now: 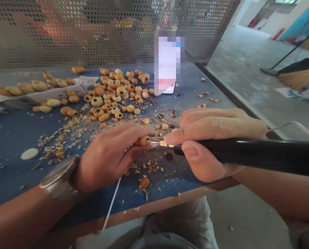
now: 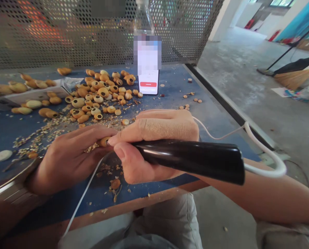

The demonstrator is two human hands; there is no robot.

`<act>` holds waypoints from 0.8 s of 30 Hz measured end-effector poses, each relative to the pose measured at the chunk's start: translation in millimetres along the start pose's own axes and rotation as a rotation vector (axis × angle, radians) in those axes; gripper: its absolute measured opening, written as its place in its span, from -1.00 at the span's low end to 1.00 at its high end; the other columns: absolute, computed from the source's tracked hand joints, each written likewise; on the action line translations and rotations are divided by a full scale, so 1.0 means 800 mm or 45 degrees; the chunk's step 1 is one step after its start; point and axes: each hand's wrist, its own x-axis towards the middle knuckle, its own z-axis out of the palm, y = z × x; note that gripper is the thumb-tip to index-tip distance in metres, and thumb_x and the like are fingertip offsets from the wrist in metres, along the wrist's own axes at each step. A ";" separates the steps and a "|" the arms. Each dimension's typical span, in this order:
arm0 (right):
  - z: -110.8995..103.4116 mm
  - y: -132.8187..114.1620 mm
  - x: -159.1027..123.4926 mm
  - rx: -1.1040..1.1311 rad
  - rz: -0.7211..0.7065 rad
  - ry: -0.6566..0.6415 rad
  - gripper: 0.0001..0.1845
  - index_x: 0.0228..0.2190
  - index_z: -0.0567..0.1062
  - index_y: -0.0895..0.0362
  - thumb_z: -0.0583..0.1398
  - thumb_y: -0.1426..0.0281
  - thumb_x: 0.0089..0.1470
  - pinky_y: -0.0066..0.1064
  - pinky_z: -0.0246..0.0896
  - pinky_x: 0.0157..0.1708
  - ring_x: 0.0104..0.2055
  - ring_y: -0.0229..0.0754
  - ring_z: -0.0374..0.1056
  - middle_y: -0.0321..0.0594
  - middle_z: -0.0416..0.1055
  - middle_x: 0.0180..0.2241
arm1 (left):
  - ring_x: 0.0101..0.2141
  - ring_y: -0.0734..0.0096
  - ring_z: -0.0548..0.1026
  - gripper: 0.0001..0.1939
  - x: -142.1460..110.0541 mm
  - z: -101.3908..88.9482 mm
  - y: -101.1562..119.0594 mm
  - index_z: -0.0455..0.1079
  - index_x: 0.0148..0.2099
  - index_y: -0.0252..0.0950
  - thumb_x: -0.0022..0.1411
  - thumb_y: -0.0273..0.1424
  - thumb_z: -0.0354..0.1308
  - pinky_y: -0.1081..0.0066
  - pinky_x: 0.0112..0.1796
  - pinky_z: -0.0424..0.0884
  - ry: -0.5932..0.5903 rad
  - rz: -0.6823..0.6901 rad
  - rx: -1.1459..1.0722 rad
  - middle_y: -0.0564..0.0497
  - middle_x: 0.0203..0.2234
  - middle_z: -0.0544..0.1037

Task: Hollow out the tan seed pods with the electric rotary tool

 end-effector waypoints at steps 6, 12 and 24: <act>0.003 -0.001 -0.002 -0.025 0.012 0.006 -0.90 -0.41 0.62 0.02 0.29 0.45 0.08 -0.45 0.32 -0.59 -0.60 -0.32 0.35 -0.34 0.52 -0.56 | -0.17 0.42 0.57 -0.76 0.001 0.000 0.000 0.37 0.16 -0.21 0.51 -0.46 0.09 0.43 -0.15 0.43 -0.003 0.003 0.000 0.02 -0.13 0.60; 0.004 -0.002 -0.002 -0.035 0.027 0.033 -0.90 -0.41 0.62 0.01 0.29 0.44 0.07 -0.44 0.32 -0.61 -0.61 -0.31 0.34 -0.34 0.55 -0.56 | -0.20 0.40 0.57 -0.76 0.000 0.000 0.000 0.37 0.16 -0.19 0.50 -0.46 0.10 0.41 -0.19 0.43 -0.009 -0.012 -0.009 0.01 -0.14 0.61; 0.004 -0.004 -0.001 -0.063 0.066 0.006 -0.87 -0.45 0.59 -0.01 0.26 0.45 0.08 -0.44 0.36 -0.58 -0.60 -0.30 0.37 -0.35 0.54 -0.57 | -0.13 0.41 0.58 -0.77 0.000 0.000 -0.001 0.38 0.15 -0.22 0.50 -0.45 0.10 0.44 -0.11 0.42 -0.018 -0.012 -0.021 0.01 -0.09 0.62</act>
